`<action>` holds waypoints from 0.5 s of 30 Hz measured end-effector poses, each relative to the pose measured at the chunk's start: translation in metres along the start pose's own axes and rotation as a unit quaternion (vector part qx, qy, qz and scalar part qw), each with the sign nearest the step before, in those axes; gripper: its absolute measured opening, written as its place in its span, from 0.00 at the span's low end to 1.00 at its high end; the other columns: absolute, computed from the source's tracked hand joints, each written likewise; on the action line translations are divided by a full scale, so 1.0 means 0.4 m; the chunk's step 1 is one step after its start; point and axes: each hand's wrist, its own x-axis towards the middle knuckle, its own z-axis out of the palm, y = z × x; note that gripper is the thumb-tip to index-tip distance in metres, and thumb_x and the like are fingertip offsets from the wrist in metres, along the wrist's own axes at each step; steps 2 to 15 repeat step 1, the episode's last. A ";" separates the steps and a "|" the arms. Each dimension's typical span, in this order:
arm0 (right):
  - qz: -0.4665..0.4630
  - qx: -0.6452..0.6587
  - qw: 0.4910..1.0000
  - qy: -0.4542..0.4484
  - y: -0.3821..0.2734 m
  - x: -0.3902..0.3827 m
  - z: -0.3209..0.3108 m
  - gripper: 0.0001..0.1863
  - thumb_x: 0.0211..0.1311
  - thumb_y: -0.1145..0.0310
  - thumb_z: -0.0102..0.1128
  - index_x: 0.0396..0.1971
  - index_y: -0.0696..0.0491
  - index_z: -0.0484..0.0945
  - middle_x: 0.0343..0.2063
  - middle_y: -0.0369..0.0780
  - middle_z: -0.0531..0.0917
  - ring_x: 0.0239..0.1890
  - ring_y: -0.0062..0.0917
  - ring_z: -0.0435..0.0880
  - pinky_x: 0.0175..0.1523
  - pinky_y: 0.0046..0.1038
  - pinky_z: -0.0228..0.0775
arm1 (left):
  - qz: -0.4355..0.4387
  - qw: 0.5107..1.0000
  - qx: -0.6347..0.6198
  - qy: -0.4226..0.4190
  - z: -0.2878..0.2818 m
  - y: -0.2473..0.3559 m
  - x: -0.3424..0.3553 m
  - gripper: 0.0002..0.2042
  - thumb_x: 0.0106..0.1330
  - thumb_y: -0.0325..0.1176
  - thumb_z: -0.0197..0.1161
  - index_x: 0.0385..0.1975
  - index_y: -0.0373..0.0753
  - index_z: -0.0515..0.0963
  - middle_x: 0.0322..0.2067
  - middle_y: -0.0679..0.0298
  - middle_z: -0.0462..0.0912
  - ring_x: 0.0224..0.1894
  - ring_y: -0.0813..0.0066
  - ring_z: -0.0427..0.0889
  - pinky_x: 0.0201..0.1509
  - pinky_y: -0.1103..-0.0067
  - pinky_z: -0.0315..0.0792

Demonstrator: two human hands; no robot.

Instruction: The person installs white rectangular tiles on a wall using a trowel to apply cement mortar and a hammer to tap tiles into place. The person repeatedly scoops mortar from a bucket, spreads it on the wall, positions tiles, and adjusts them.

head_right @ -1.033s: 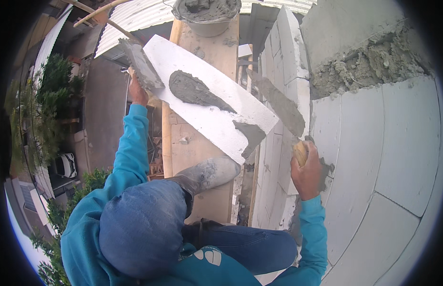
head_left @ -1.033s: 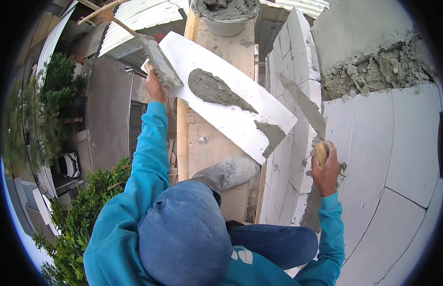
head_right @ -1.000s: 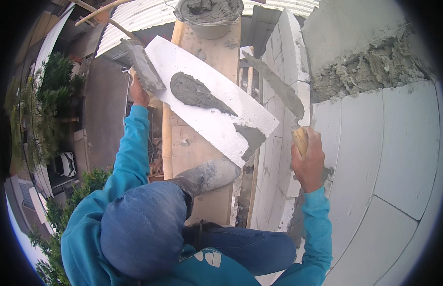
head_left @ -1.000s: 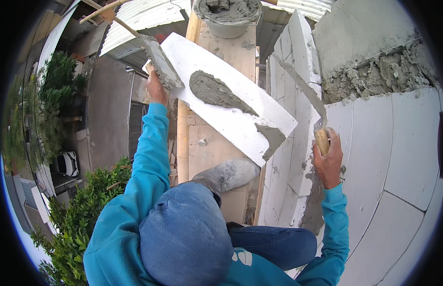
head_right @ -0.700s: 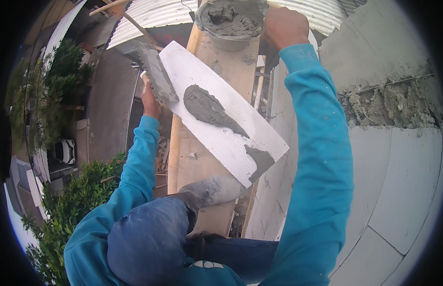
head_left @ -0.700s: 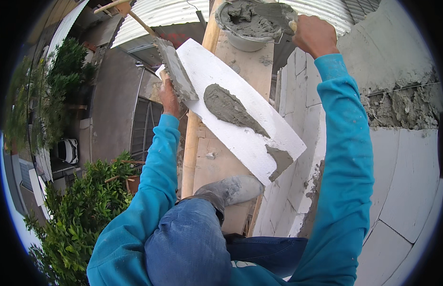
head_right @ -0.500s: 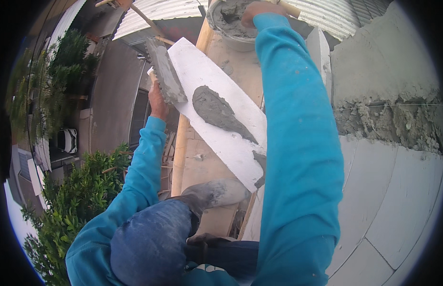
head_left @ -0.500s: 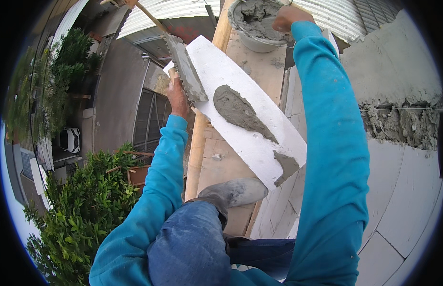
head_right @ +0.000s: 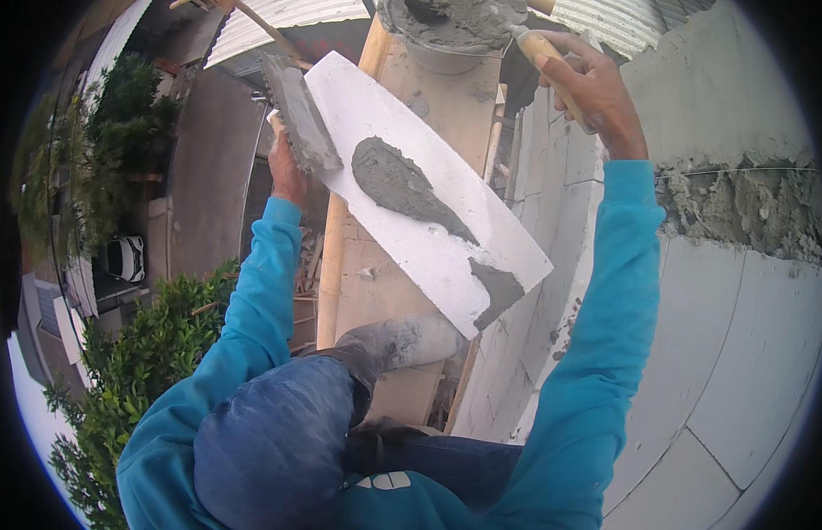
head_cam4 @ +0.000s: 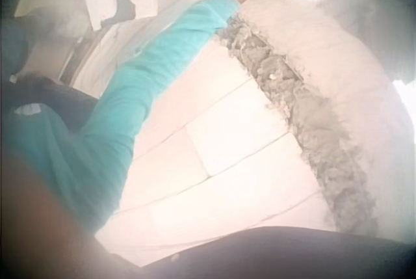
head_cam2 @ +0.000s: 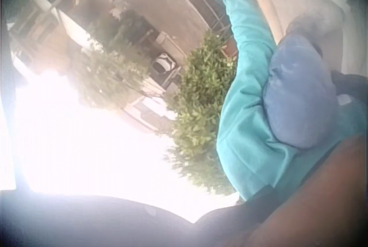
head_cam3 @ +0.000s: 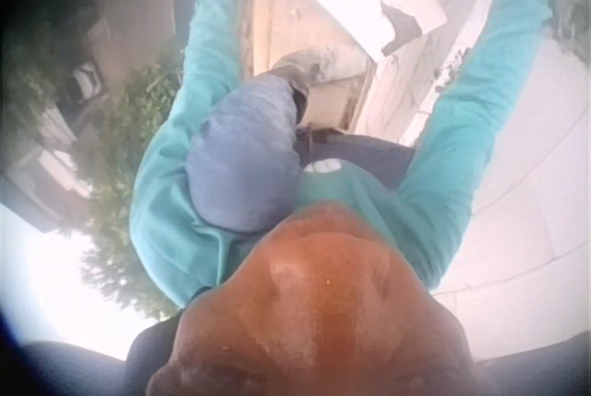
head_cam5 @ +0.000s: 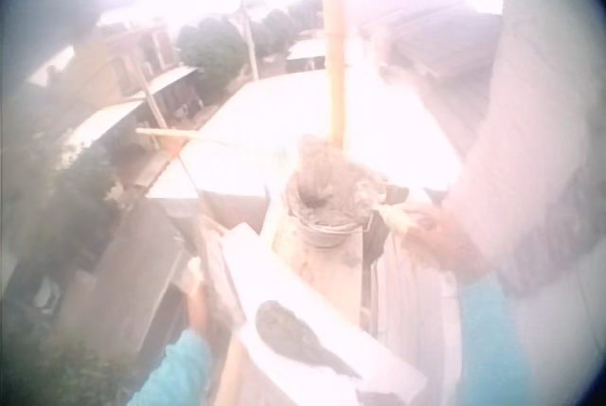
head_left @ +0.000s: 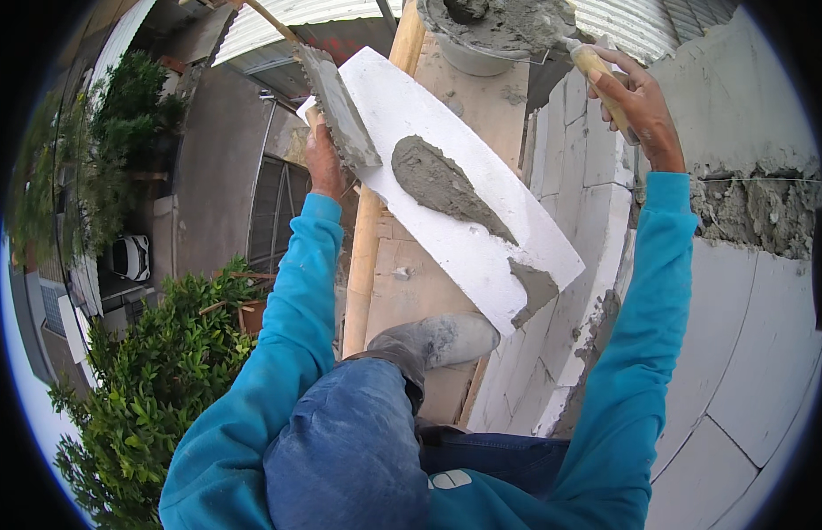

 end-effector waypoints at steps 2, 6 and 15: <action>0.008 -0.003 1.000 0.000 0.011 -0.021 -0.005 0.30 0.59 0.51 0.64 0.59 0.49 0.74 0.26 0.37 0.82 0.18 0.14 0.75 0.21 0.18 0.69 | -0.014 1.000 0.002 0.003 0.003 -0.004 0.000 0.25 0.72 0.51 0.51 0.54 0.33 0.71 0.43 0.62 0.78 0.43 0.74 0.78 0.45 0.77 0.74; 0.008 -0.003 1.000 0.000 0.011 -0.021 -0.005 0.30 0.59 0.51 0.64 0.59 0.49 0.74 0.26 0.37 0.82 0.18 0.14 0.75 0.21 0.18 0.69 | -0.014 1.000 0.002 0.003 0.003 -0.004 0.000 0.25 0.72 0.51 0.51 0.54 0.33 0.71 0.43 0.62 0.78 0.43 0.74 0.78 0.45 0.77 0.74; 0.008 -0.003 1.000 0.000 0.011 -0.021 -0.005 0.30 0.59 0.51 0.64 0.59 0.49 0.74 0.26 0.37 0.82 0.18 0.14 0.75 0.21 0.18 0.69 | -0.014 1.000 0.002 0.003 0.003 -0.004 0.000 0.25 0.72 0.51 0.51 0.54 0.33 0.71 0.43 0.62 0.78 0.43 0.74 0.78 0.45 0.77 0.74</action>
